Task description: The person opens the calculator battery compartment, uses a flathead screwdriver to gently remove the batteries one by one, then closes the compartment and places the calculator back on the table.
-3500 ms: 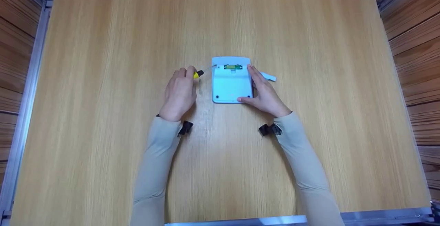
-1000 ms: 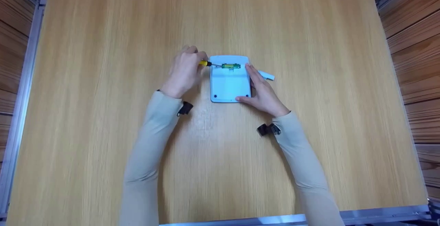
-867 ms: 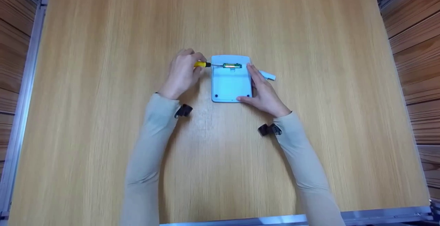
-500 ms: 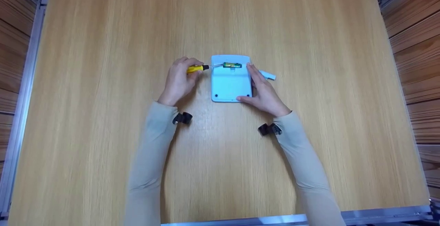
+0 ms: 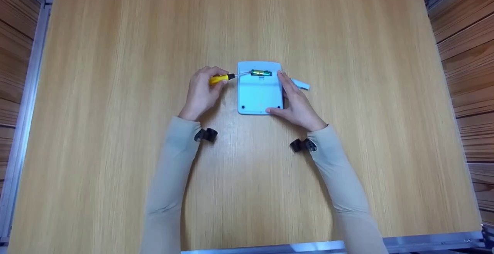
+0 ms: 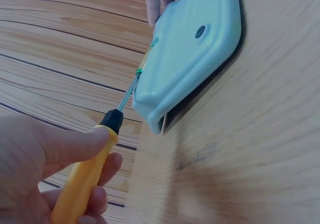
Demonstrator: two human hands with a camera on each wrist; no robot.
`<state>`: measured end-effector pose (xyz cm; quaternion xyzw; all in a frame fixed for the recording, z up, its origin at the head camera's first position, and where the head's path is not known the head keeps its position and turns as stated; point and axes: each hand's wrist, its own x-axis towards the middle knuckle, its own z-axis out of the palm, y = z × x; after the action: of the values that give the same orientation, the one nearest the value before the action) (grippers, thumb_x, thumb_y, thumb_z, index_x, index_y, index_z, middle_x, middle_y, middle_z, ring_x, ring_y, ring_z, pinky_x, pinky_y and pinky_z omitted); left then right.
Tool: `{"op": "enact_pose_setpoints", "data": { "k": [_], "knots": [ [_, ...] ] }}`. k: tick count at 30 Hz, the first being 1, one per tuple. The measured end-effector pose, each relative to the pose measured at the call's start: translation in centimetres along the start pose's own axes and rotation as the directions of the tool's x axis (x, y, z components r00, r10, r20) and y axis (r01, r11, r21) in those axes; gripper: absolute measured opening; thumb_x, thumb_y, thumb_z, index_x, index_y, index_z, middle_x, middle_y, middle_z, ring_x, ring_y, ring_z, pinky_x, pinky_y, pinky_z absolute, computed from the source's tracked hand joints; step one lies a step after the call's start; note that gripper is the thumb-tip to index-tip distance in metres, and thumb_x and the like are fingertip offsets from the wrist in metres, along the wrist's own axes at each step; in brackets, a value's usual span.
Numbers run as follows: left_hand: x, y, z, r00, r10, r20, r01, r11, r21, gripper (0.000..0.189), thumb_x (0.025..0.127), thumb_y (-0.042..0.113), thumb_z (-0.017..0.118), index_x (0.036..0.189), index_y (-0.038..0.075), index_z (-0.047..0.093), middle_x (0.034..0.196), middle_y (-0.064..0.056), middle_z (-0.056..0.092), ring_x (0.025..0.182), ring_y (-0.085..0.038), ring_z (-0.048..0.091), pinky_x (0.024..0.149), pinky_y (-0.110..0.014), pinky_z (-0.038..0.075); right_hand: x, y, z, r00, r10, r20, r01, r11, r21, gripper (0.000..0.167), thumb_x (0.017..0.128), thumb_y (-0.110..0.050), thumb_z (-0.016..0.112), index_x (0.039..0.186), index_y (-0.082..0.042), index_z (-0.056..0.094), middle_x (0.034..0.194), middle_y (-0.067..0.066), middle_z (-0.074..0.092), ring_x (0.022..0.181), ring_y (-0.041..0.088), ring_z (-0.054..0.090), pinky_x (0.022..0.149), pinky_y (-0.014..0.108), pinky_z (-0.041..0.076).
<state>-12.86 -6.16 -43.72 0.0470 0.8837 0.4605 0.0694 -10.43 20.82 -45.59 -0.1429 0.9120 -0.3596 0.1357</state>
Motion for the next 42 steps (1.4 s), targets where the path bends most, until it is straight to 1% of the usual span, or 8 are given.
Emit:
{"op": "enact_pose_setpoints", "data": {
  "k": [4, 7, 10, 16, 24, 30, 37, 42],
  "knots": [
    [0.2, 0.9, 0.4, 0.999, 0.009, -0.033, -0.007, 0.997, 0.071, 0.027, 0.094, 0.015, 0.06, 0.12, 0.011, 0.064, 0.12, -0.007, 0.062, 0.111, -0.02, 0.055, 0.101, -0.031, 0.042, 0.1, 0.0, 0.0, 1.0, 0.008, 0.008, -0.008, 1.0, 0.004, 0.1, 0.082, -0.028, 0.076, 0.155, -0.014, 0.01, 0.16, 0.014, 0.011, 0.147, 0.031, 0.013, 0.117, 0.043, 0.02],
    [0.3, 1.5, 0.8, 0.996, 0.003, -0.093, 0.013, 0.985, 0.17, 0.027, 0.094, 0.015, 0.061, 0.121, 0.01, 0.064, 0.115, -0.009, 0.062, 0.104, -0.022, 0.056, 0.095, -0.031, 0.047, 0.2, 0.0, 0.1, 1.0, 0.015, 0.024, -0.015, 1.0, 0.013, 0.1, 0.083, -0.03, 0.075, 0.156, -0.017, 0.008, 0.161, 0.012, 0.009, 0.148, 0.028, 0.011, 0.118, 0.041, 0.019],
    [0.2, 1.9, 1.2, 0.991, -0.023, -0.132, 0.048, 0.981, 0.188, 0.028, 0.094, 0.015, 0.061, 0.121, 0.009, 0.064, 0.114, -0.01, 0.062, 0.101, -0.022, 0.056, 0.09, -0.03, 0.049, 0.1, 0.1, 0.1, 0.999, 0.026, 0.029, -0.027, 0.999, 0.018, 0.1, 0.083, -0.031, 0.075, 0.156, -0.019, 0.007, 0.161, 0.01, 0.008, 0.148, 0.026, 0.011, 0.118, 0.039, 0.02],
    [-0.5, 2.4, 1.2, 0.988, -0.014, -0.153, 0.046, 0.977, 0.207, 0.028, 0.093, 0.014, 0.062, 0.12, 0.009, 0.065, 0.114, -0.011, 0.061, 0.1, -0.024, 0.056, 0.085, -0.032, 0.051, 0.0, 0.0, -0.2, 0.999, 0.03, 0.021, -0.03, 0.999, 0.017, 0.1, 0.083, -0.03, 0.075, 0.156, -0.018, 0.007, 0.161, 0.01, 0.008, 0.148, 0.027, 0.01, 0.118, 0.04, 0.02],
    [-1.4, 3.6, 0.4, 0.996, -0.013, -0.09, 0.039, 0.953, 0.299, 0.027, 0.093, 0.015, 0.06, 0.119, 0.007, 0.064, 0.11, -0.013, 0.062, 0.094, -0.025, 0.056, 0.076, -0.034, 0.052, 0.0, 0.0, -0.2, 1.0, 0.019, 0.021, -0.02, 1.0, 0.012, 0.1, 0.083, -0.03, 0.075, 0.155, -0.018, 0.008, 0.161, 0.01, 0.008, 0.148, 0.027, 0.012, 0.117, 0.04, 0.021],
    [-2.2, 4.8, 0.0, 0.997, 0.02, -0.072, 0.01, 0.919, 0.394, 0.023, 0.093, 0.011, 0.058, 0.113, 0.003, 0.066, 0.101, -0.015, 0.063, 0.086, -0.026, 0.056, 0.068, -0.035, 0.052, 0.0, 0.1, 0.0, 1.0, 0.011, 0.017, -0.011, 1.0, 0.023, 0.1, 0.082, -0.028, 0.076, 0.155, -0.016, 0.009, 0.161, 0.012, 0.01, 0.147, 0.029, 0.013, 0.117, 0.041, 0.022],
    [-2.7, 6.2, 0.6, 0.999, 0.041, 0.023, -0.047, 0.865, 0.499, 0.024, 0.096, 0.012, 0.054, 0.115, 0.0, 0.064, 0.098, -0.016, 0.062, 0.074, -0.024, 0.055, 0.057, -0.032, 0.047, 0.0, 0.1, -0.1, 1.0, 0.02, 0.022, -0.021, 0.999, 0.026, 0.1, 0.082, -0.028, 0.076, 0.155, -0.018, 0.008, 0.161, 0.01, 0.009, 0.147, 0.028, 0.012, 0.117, 0.04, 0.023],
    [-2.7, 6.8, 1.4, 0.997, 0.054, 0.046, -0.071, 0.849, 0.524, 0.027, 0.098, 0.009, 0.05, 0.12, -0.001, 0.06, 0.099, -0.017, 0.062, 0.067, -0.022, 0.055, 0.051, -0.028, 0.042, 0.0, 0.1, -0.1, 0.999, 0.019, 0.029, -0.02, 0.999, 0.028, 0.1, 0.082, -0.029, 0.076, 0.155, -0.018, 0.008, 0.161, 0.011, 0.008, 0.147, 0.028, 0.012, 0.117, 0.04, 0.022]
  ]
}}
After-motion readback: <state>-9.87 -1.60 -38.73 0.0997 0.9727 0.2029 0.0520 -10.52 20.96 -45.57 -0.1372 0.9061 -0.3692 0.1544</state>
